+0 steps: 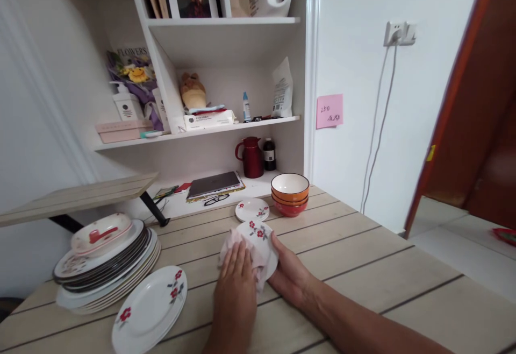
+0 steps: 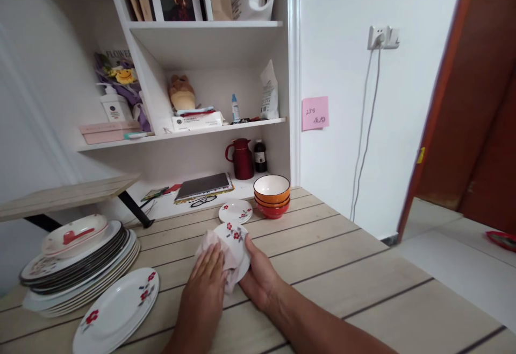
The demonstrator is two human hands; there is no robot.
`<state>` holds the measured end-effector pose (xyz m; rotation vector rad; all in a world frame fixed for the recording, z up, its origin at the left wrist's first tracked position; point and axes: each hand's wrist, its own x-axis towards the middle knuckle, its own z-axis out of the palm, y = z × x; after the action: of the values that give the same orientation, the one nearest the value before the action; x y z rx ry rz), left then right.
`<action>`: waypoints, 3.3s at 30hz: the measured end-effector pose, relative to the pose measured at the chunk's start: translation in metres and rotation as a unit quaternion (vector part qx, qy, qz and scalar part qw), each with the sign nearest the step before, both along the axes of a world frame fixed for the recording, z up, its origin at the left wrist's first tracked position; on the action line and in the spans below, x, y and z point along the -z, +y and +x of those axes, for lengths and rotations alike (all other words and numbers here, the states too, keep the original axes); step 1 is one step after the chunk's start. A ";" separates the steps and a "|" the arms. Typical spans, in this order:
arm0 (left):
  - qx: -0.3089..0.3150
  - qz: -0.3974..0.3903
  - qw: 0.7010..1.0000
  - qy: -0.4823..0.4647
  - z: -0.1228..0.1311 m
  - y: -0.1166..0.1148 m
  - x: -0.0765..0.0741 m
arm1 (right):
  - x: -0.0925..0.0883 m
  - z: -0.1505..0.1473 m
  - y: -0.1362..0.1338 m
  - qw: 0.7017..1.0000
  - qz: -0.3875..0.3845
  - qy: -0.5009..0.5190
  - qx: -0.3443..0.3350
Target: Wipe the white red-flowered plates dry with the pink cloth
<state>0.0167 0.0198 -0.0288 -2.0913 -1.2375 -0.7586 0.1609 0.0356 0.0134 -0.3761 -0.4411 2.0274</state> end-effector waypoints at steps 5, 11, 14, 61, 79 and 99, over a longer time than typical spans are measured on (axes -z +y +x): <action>0.084 -0.041 0.994 0.049 0.006 -0.010 -0.013 | -0.003 0.006 -0.005 0.998 -0.016 -0.061 -0.009; -0.009 -0.043 0.999 -0.022 0.006 -0.006 -0.019 | -0.003 0.000 -0.012 0.996 0.028 -0.079 -0.004; -0.065 -0.021 0.997 -0.046 0.002 -0.001 -0.011 | -0.005 0.000 -0.008 0.999 0.006 -0.040 -0.004; 0.124 -0.048 0.987 0.088 0.009 -0.017 -0.016 | 0.002 0.013 0.004 0.998 -0.011 -0.036 -0.049; 0.078 -0.009 0.996 0.047 0.010 -0.014 -0.020 | -0.013 0.003 -0.016 0.988 -0.022 -0.149 -0.029; 0.023 -0.001 1.000 -0.017 -0.009 -0.009 -0.024 | -0.014 0.018 -0.002 1.000 -0.003 -0.026 -0.007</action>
<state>0.0081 0.0110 -0.0047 -2.1233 -1.2111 -0.8176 0.1790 0.0336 0.0273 -0.4312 -0.4696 2.0361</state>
